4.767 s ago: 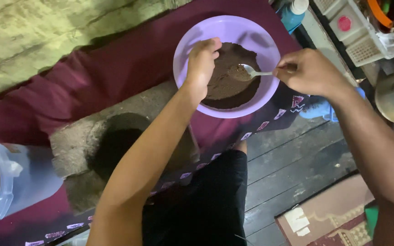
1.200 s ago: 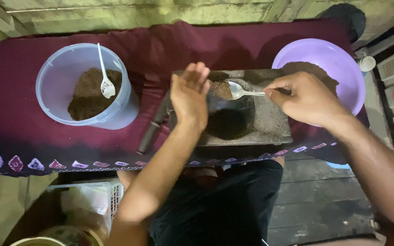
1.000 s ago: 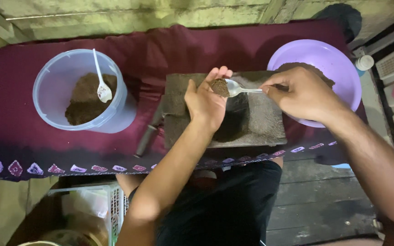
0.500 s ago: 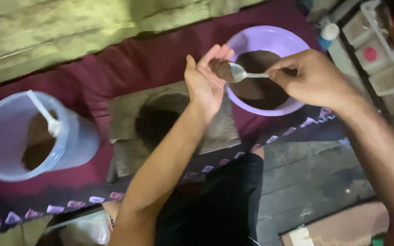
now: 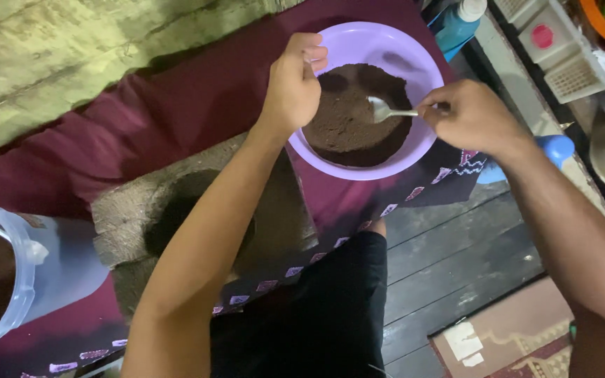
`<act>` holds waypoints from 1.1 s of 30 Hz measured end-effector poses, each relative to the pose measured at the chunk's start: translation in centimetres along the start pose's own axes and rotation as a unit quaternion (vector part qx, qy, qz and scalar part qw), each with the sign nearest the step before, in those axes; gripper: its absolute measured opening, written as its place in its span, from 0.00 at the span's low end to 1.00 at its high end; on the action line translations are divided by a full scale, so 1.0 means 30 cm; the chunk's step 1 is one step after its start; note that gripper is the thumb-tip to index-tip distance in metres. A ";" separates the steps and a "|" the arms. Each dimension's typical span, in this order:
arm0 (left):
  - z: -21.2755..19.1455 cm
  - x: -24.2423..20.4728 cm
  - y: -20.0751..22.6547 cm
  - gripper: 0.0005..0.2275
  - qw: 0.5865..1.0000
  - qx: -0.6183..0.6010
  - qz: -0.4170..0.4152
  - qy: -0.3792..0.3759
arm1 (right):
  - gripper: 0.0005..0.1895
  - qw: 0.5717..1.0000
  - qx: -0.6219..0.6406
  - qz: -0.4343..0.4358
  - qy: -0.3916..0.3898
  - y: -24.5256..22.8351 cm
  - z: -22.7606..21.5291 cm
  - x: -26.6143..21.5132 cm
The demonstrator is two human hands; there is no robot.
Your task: Transferring dark brown powder from a stone mortar to a purple bowl using a plastic spoon
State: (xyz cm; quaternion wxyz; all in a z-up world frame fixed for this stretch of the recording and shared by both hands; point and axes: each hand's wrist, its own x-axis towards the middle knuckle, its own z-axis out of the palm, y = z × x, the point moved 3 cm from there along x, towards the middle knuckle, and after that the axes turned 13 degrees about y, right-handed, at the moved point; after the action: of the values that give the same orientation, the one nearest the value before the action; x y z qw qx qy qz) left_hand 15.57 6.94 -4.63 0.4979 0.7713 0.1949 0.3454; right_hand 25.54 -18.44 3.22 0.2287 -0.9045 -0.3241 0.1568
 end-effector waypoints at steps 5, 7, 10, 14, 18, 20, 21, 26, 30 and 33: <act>-0.001 -0.031 0.023 0.33 0.981 0.143 0.130 -0.027 | 0.10 0.940 -0.249 -0.217 0.085 0.174 0.243 0.028; -0.021 -0.048 0.049 0.35 0.959 0.250 0.130 -0.040 | 0.15 0.887 -0.363 -0.260 0.116 0.173 0.266 0.004; -0.119 -0.080 0.116 0.27 0.947 0.285 0.146 -0.001 | 0.11 0.865 -0.393 -0.267 0.160 0.138 0.212 -0.038; -0.367 -0.151 0.264 0.20 0.958 0.232 0.168 -0.004 | 0.14 0.899 -0.279 -0.254 0.221 0.120 0.125 -0.079; -0.688 -0.287 0.323 0.17 0.933 0.300 0.186 0.075 | 0.10 0.924 -0.101 -0.281 0.239 0.020 0.092 -0.177; -0.827 -0.373 0.344 0.16 0.933 0.318 0.138 0.098 | 0.09 0.927 -0.056 -0.306 0.211 -0.132 0.114 -0.244; -0.882 -0.410 0.354 0.16 0.936 0.321 0.098 0.107 | 0.09 0.931 -0.020 -0.313 0.189 -0.196 0.114 -0.289; -0.975 -0.544 0.104 0.15 0.886 0.442 0.060 0.127 | 0.09 0.905 -0.062 -0.383 0.176 -0.522 0.308 -0.392; -0.921 -0.579 0.027 0.16 0.887 0.448 -0.029 0.109 | 0.06 0.876 -0.117 -0.409 0.227 -0.668 0.435 -0.422; -0.872 -0.586 0.064 0.16 0.889 0.439 -0.025 0.127 | 0.05 0.892 -0.089 -0.377 0.232 -0.649 0.534 -0.391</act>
State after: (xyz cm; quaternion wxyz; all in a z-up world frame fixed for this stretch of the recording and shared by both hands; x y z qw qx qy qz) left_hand -15.57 11.37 -1.90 0.0879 0.8555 0.4072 0.3075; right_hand -0.11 -7.80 1.28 0.2582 -0.7413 -0.5912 -0.1854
